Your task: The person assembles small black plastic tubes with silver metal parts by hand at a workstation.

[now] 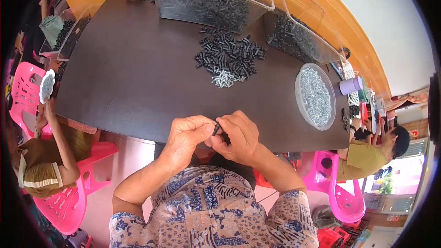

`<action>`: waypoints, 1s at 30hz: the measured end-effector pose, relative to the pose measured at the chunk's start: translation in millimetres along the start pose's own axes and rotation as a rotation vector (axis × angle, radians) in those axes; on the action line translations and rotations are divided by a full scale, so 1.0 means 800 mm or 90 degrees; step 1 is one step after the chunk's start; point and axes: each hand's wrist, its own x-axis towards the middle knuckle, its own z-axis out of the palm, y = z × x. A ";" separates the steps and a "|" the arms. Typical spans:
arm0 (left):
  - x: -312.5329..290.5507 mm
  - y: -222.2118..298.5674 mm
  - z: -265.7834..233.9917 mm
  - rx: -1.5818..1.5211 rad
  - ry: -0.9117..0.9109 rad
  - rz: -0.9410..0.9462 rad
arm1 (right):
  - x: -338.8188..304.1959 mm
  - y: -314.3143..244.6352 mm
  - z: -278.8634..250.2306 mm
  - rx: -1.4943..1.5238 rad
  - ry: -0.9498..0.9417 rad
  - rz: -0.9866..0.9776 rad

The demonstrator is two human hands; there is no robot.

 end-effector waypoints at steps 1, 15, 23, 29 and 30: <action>0.000 0.000 -0.001 0.000 -0.002 -0.001 | 0.000 0.000 0.001 -0.002 0.000 0.001; 0.005 -0.004 0.007 0.001 0.017 0.024 | -0.004 0.000 0.000 -0.030 0.024 0.002; 0.013 -0.009 0.011 0.000 0.031 0.012 | -0.005 0.007 0.002 -0.035 0.034 -0.011; 0.018 -0.001 0.016 0.019 0.016 0.005 | -0.003 0.012 -0.005 -0.042 0.033 -0.004; 0.018 -0.001 0.016 0.044 0.013 0.009 | -0.002 0.013 -0.006 -0.029 0.035 0.006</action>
